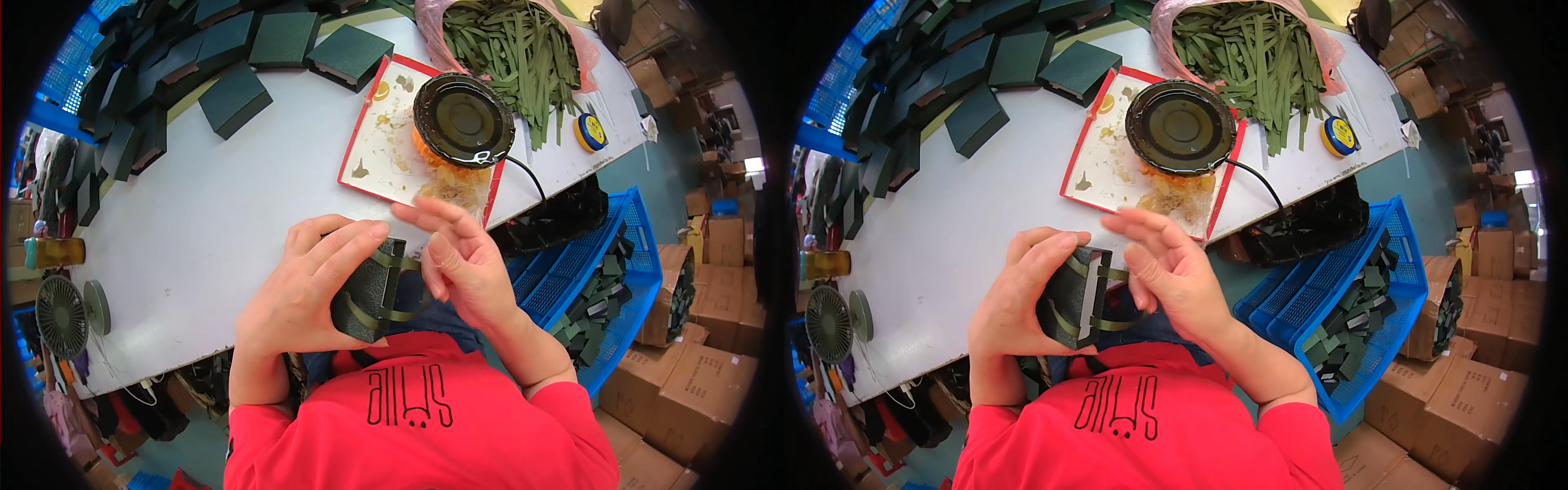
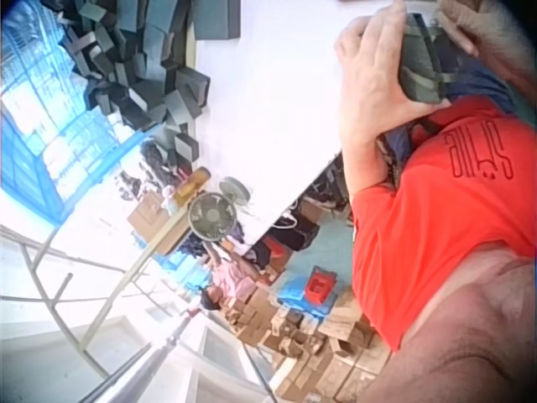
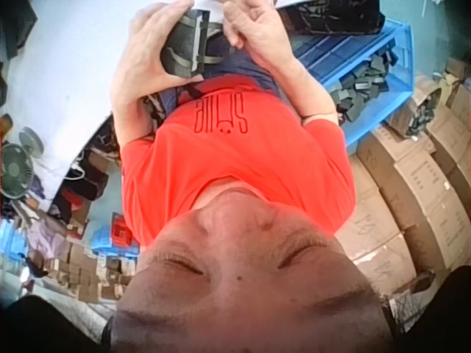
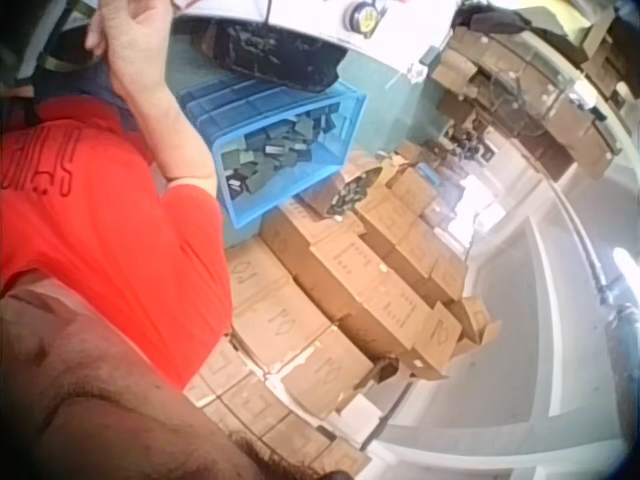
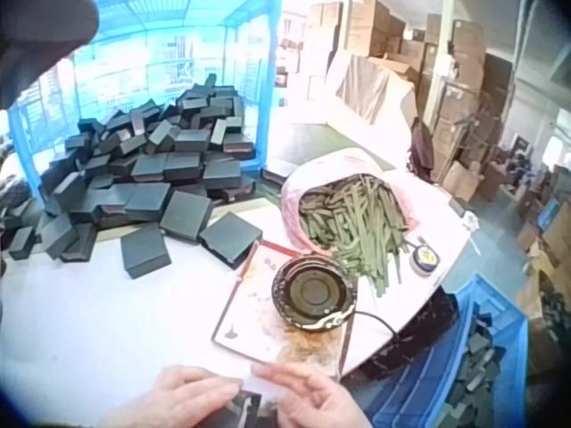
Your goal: The person wraps green ribbons around small dark green rectangular boxes. They pick up a box, thread a ribbon through a slot, and tie it into a bow. The person repeats this process for multiple boxes, placing the finished items on the table.
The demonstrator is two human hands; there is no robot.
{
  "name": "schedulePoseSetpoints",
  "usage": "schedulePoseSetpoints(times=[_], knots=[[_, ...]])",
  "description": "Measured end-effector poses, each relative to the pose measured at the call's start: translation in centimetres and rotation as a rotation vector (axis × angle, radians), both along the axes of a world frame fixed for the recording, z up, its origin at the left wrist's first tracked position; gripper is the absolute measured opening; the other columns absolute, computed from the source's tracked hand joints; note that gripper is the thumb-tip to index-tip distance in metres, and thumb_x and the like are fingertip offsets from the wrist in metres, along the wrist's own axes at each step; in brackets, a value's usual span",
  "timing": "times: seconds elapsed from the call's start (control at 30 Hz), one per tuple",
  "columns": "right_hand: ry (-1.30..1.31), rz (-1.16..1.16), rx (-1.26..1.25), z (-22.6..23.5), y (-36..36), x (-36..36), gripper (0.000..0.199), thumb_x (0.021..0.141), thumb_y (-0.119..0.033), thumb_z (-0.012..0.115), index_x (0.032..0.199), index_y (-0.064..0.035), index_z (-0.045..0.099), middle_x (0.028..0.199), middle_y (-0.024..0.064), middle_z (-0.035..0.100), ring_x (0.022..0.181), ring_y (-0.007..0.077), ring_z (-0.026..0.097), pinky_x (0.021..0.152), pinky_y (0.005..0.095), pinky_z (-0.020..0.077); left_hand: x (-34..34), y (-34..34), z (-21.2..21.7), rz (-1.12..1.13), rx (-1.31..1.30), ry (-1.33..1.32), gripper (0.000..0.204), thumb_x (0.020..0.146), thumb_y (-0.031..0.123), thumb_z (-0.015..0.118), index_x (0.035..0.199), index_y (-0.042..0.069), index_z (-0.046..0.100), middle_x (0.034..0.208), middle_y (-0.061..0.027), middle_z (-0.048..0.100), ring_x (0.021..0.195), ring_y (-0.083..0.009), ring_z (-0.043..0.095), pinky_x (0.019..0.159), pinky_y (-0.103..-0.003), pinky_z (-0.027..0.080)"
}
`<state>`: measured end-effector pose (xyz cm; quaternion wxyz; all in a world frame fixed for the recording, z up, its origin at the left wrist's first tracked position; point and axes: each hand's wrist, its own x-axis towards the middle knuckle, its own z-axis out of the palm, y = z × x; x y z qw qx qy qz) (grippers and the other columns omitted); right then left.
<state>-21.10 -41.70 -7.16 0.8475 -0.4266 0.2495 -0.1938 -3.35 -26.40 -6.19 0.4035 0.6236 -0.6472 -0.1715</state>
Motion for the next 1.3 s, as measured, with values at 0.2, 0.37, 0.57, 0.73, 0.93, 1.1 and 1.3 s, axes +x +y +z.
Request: schedulePoseSetpoints(times=[0.2, 0.37, 0.57, 0.73, 0.93, 1.1, 1.3], knots=[[-0.568, 0.279, 0.555, 3.1, -2.1, -2.7, 0.011, 0.108, -0.015, 0.048, 0.102, -0.0107, 0.056, 0.065, 0.0011, 0.059, 0.041, 0.0088, 0.042, 0.040, 0.0261, 0.0322, 0.2, 0.7, -0.1, 0.079, 0.049, 0.003, 0.107, 0.052, 0.031, 0.095, 0.145, 0.006, 0.048, 0.138, -0.0118, 0.057, 0.122, -0.0363, 0.051, 0.104, -0.047, 0.041], [-1.569, 0.528, 0.191, 9.3, -5.9, -6.2, 0.012, 0.087, 0.002, 0.059, 0.092, 0.0089, 0.050, 0.060, 0.0137, 0.048, 0.047, 0.0152, 0.042, 0.042, 0.0290, 0.0246, 0.9, 1.3, -0.4, 0.158, 0.045, -0.014, 0.109, 0.050, 0.027, 0.096, 0.146, 0.007, 0.047, 0.136, -0.0118, 0.057, 0.122, -0.0372, 0.051, 0.103, -0.047, 0.043], [-0.525, -0.076, -0.398, 4.2, -1.8, -8.5, 0.008, 0.090, -0.004, 0.060, 0.094, -0.0006, 0.066, 0.067, 0.0101, 0.058, 0.048, 0.0190, 0.049, 0.047, 0.0296, 0.0381, 1.1, 1.5, -0.5, 0.213, 0.016, 0.001, 0.108, 0.051, 0.029, 0.096, 0.145, 0.007, 0.047, 0.136, -0.0125, 0.058, 0.122, -0.0377, 0.051, 0.104, -0.047, 0.042], [0.399, 0.411, -0.727, 2.5, -0.5, -2.2, 0.017, 0.097, -0.014, 0.065, 0.103, 0.0006, 0.070, 0.087, 0.0134, 0.071, 0.068, 0.0161, 0.066, 0.061, 0.0295, 0.0499, 0.8, 0.9, 0.3, 0.141, 0.043, -0.039, 0.112, 0.050, 0.027, 0.097, 0.146, 0.004, 0.045, 0.139, -0.0124, 0.057, 0.124, -0.0353, 0.049, 0.102, -0.045, 0.044], [0.443, 0.481, -0.711, 1.0, 1.2, -0.2, 0.023, 0.094, -0.020, 0.069, 0.092, 0.0020, 0.070, 0.063, 0.0093, 0.059, 0.054, 0.0129, 0.051, 0.053, 0.0320, 0.0424, 0.0, 0.2, 0.5, 0.113, 0.021, -0.067, 0.100, 0.055, 0.028, 0.092, 0.143, 0.008, 0.050, 0.139, -0.0102, 0.057, 0.121, -0.0348, 0.052, 0.102, -0.047, 0.040], [0.442, 0.444, -0.643, -0.1, 1.5, 0.3, 0.035, 0.094, -0.021, 0.069, 0.071, 0.0037, 0.060, 0.058, 0.0090, 0.056, 0.055, 0.0097, 0.050, 0.052, 0.0318, 0.0400, -0.4, -0.6, 0.7, 0.056, -0.007, -0.250, 0.106, 0.052, 0.030, 0.096, 0.143, 0.005, 0.047, 0.139, -0.0142, 0.057, 0.122, -0.0372, 0.052, 0.101, -0.047, 0.043], [0.310, 0.184, -0.611, -1.1, 1.8, -0.4, 0.025, 0.099, -0.018, 0.065, 0.086, 0.0038, 0.067, 0.066, 0.0047, 0.063, 0.060, 0.0075, 0.055, 0.054, 0.0284, 0.0434, -0.6, -0.2, -0.6, 0.095, -0.027, -0.016, 0.099, 0.056, 0.027, 0.090, 0.144, 0.010, 0.049, 0.140, -0.0095, 0.057, 0.123, -0.0346, 0.051, 0.103, -0.048, 0.038]])
